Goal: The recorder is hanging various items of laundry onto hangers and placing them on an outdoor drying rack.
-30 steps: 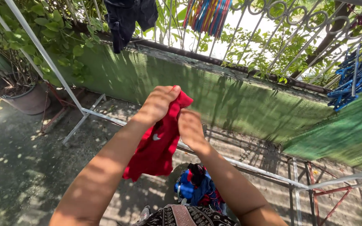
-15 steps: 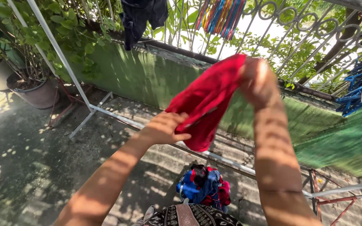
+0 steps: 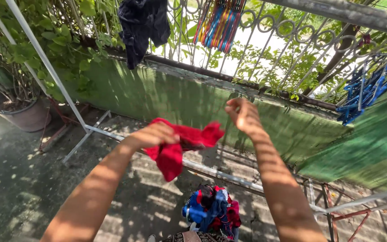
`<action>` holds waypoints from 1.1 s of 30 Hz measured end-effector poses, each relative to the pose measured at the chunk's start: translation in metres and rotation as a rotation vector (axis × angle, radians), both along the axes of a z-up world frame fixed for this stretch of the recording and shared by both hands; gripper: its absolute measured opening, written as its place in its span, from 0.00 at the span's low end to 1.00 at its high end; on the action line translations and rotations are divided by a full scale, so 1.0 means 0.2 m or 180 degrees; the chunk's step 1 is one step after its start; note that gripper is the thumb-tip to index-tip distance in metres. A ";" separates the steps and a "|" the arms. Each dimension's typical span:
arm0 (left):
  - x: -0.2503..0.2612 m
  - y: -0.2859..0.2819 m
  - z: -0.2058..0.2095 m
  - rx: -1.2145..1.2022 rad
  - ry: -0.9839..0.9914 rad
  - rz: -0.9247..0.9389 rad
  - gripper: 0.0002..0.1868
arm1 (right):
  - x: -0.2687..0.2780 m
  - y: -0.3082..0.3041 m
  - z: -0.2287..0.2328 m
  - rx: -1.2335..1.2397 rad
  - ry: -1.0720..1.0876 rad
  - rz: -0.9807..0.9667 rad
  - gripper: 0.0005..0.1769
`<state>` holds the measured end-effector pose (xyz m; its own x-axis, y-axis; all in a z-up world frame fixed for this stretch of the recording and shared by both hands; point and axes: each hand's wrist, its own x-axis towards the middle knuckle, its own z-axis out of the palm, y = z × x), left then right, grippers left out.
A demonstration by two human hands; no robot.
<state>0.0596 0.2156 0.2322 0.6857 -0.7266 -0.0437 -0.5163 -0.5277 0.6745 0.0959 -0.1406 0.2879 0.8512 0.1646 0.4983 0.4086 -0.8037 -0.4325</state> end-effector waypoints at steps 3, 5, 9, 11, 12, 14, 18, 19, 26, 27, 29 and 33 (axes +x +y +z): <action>0.09 -0.02 -0.02 -0.1836 0.1698 0.1060 0.22 | -0.16 0.20 0.02 0.1247 0.0570 0.0193 0.11; 0.14 -0.03 -0.16 -0.2566 0.2198 0.1059 0.19 | -0.23 0.29 -0.10 0.2056 0.0638 0.0597 0.11; -0.05 -0.18 0.03 -0.3866 0.3233 0.1198 0.32 | -0.21 0.40 -0.36 0.3607 0.1380 0.1673 0.15; -0.05 -0.20 0.04 -0.3825 0.3026 0.1222 0.32 | 0.06 0.42 -1.00 0.2677 0.1404 0.1955 0.16; -0.05 -0.21 0.06 -0.3787 0.2805 0.1234 0.32 | 0.26 0.30 -1.27 0.1729 0.1396 0.2211 0.21; -0.15 -0.20 0.25 -0.4131 0.3005 0.0656 0.31 | 0.15 0.33 -1.16 0.1528 0.1242 0.2030 0.24; -0.17 -0.16 0.43 -0.4204 0.3039 0.0186 0.28 | -0.27 0.41 -0.30 0.3287 0.1972 0.2272 0.29; -0.16 -0.13 0.42 -0.4214 0.3030 0.0215 0.28 | -0.29 0.42 -0.20 0.3288 0.1995 0.2292 0.29; -0.13 -0.08 0.42 -0.3304 0.2557 0.0468 0.20 | -0.41 0.34 0.32 0.1216 0.1438 0.0380 0.15; -0.17 -0.07 0.48 -0.3326 0.2461 0.0357 0.20 | -0.41 0.31 0.34 0.1183 0.1017 0.0303 0.15; -0.18 -0.09 0.47 -0.3382 0.2655 0.0566 0.19 | -0.28 0.29 0.26 0.1384 0.1053 0.0497 0.16; -0.03 0.04 0.32 -0.4093 0.3343 -0.0557 0.18 | -0.13 0.18 0.16 0.2768 0.1543 0.1580 0.24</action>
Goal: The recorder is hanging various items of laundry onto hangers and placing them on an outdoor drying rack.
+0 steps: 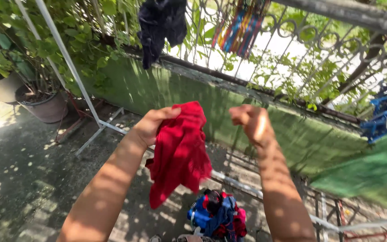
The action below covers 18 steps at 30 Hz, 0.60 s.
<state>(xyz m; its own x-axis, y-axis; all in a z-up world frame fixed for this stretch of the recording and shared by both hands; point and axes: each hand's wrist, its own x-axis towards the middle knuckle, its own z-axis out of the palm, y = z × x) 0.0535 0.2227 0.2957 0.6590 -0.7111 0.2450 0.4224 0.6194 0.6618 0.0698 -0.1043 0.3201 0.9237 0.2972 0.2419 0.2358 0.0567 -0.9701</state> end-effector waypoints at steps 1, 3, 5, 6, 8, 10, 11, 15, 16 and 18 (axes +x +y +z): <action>0.03 0.04 -0.02 0.0002 -0.0042 0.0049 0.18 | 0.08 0.00 0.03 0.0002 -0.0042 0.0049 0.24; 0.02 0.05 -0.15 0.1101 0.0232 0.0617 0.17 | 0.11 -0.06 -0.01 0.1497 0.0497 0.0220 0.22; 0.04 0.04 -0.22 0.2442 -0.0512 0.0920 0.17 | 0.17 -0.02 0.04 0.1171 0.0600 -0.0316 0.20; 0.05 0.04 -0.26 0.3769 -0.1267 0.1246 0.17 | 0.20 0.01 0.07 0.0839 0.0725 -0.0821 0.19; 0.08 0.07 -0.37 0.4642 -0.1797 0.1465 0.17 | 0.31 0.02 0.13 0.0560 0.0562 -0.1278 0.18; 0.09 0.09 -0.45 0.5509 -0.2333 0.1641 0.18 | 0.46 0.00 0.17 0.0277 0.0432 -0.1753 0.18; 0.09 0.09 -0.47 0.4077 -0.1742 0.1714 0.16 | 0.57 -0.02 0.18 0.0108 -0.0340 -0.2110 0.18; -0.11 -0.09 -0.01 0.1651 -0.0030 0.1347 0.24 | 1.03 -0.09 0.30 -0.0353 -0.0731 -0.2548 0.21; -0.12 -0.12 0.03 0.1648 -0.0045 0.1370 0.24 | 1.03 -0.08 0.34 -0.0341 -0.0750 -0.2532 0.21; -0.15 -0.16 0.13 0.1089 -0.0959 0.2026 0.24 | 1.05 -0.03 0.44 -0.1000 0.0069 -0.2535 0.26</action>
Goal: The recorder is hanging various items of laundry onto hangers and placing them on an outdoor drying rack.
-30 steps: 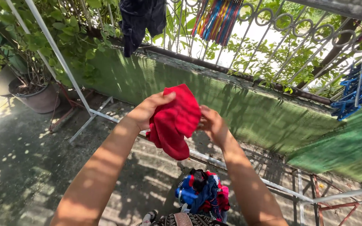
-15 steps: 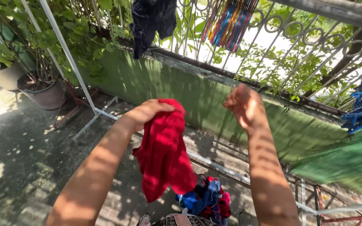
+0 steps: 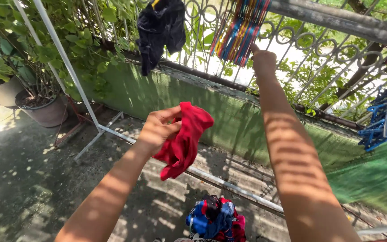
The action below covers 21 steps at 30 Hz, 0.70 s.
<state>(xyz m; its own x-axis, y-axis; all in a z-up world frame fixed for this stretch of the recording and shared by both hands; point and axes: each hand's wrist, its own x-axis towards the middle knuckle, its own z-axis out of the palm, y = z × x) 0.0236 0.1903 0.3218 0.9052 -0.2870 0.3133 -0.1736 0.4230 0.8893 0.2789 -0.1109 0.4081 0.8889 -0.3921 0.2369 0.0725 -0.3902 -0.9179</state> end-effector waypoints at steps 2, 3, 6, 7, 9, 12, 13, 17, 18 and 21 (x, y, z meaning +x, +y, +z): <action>0.07 0.01 -0.06 -0.0003 -0.0033 0.0339 0.22 | 0.09 -0.06 -0.03 0.0170 -0.0091 0.0176 0.21; 0.11 0.01 -0.10 -0.0011 -0.0039 0.0643 0.19 | 0.13 -0.08 -0.05 0.0336 -0.0157 0.0318 0.16; 0.13 -0.02 -0.13 0.0484 0.0188 0.1661 0.08 | 0.18 -0.14 -0.08 -0.0090 -0.0696 0.0477 0.12; 0.06 -0.06 -0.05 0.0480 0.0203 0.1656 0.08 | 0.11 -0.11 -0.03 -0.0097 -0.0682 0.0475 0.12; -0.05 -0.13 0.15 0.1702 -0.0843 0.2733 0.05 | -0.04 -0.04 0.09 0.0178 0.0648 0.0281 0.21; -0.06 -0.20 0.20 0.1303 -0.1813 0.2636 0.03 | 0.00 -0.06 0.08 0.0468 0.0687 0.0401 0.12; -0.06 -0.21 0.20 0.1307 -0.1815 0.2640 0.03 | 0.01 -0.08 0.07 0.0471 0.0685 0.0406 0.12; -0.08 -0.25 0.21 0.2502 -0.1773 0.2576 0.06 | 0.17 -0.21 -0.03 0.0153 -0.0193 0.0223 0.12; -0.09 -0.26 0.22 0.3208 -0.2609 0.2668 0.07 | 0.24 -0.26 -0.07 0.0186 -0.0862 0.0067 0.13; -0.06 -0.28 0.20 0.3847 -0.3792 0.2596 0.12 | 0.22 -0.28 -0.07 -0.0669 -0.1215 -0.0080 0.13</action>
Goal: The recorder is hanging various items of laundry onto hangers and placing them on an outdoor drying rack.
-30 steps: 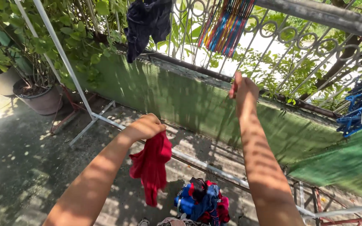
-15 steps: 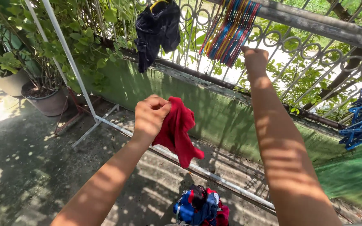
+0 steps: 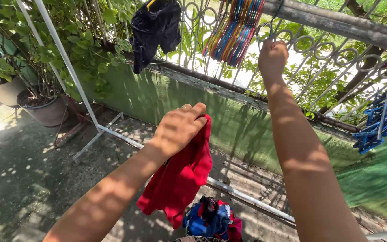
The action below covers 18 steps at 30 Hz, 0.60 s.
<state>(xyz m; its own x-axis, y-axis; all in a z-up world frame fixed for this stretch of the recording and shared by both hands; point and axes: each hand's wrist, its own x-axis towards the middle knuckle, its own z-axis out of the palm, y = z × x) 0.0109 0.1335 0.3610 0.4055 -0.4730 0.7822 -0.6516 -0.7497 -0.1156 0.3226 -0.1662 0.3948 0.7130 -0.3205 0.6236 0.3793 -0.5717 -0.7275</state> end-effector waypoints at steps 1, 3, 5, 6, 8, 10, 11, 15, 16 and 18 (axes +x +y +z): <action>0.03 -0.01 -0.04 0.0010 -0.0004 -0.0011 0.12 | -0.04 0.01 0.00 0.0010 -0.0004 -0.0011 0.13; 0.11 -0.03 -0.10 0.0573 -0.0032 0.0148 0.07 | -0.12 0.02 0.00 -0.0237 -0.0478 -0.0108 0.11; 0.16 -0.03 -0.15 0.0518 -0.0020 -0.0047 0.05 | -0.26 0.04 0.01 -0.0195 -0.0429 -0.0172 0.12; 0.19 -0.04 -0.17 0.0448 0.0005 -0.0217 0.03 | -0.32 0.05 0.02 -0.0167 -0.0372 -0.0207 0.13; 0.18 -0.07 -0.12 0.0478 -0.0128 -0.0249 0.02 | -0.47 0.05 0.00 -0.0233 -0.0303 -0.0108 0.15; 0.18 -0.10 -0.11 0.0491 -0.0261 -0.0267 0.02 | -0.63 0.05 -0.03 -0.0313 -0.0234 0.0005 0.16; 0.20 -0.11 -0.11 0.0523 -0.0115 -0.0057 0.03 | -0.71 0.06 -0.03 -0.0221 -0.0285 -0.0030 0.14; 0.28 -0.12 -0.11 0.0217 0.0221 0.0448 0.07 | -0.93 -0.03 -0.16 0.0581 -0.0636 -0.0076 0.10; 0.30 -0.11 -0.09 0.0220 0.0168 0.0433 0.07 | -0.98 -0.05 -0.16 0.0587 -0.0689 -0.0089 0.10; 0.32 -0.11 -0.08 -0.0056 0.0552 0.0703 0.09 | -1.13 -0.10 -0.20 0.0863 -0.0897 0.0304 0.11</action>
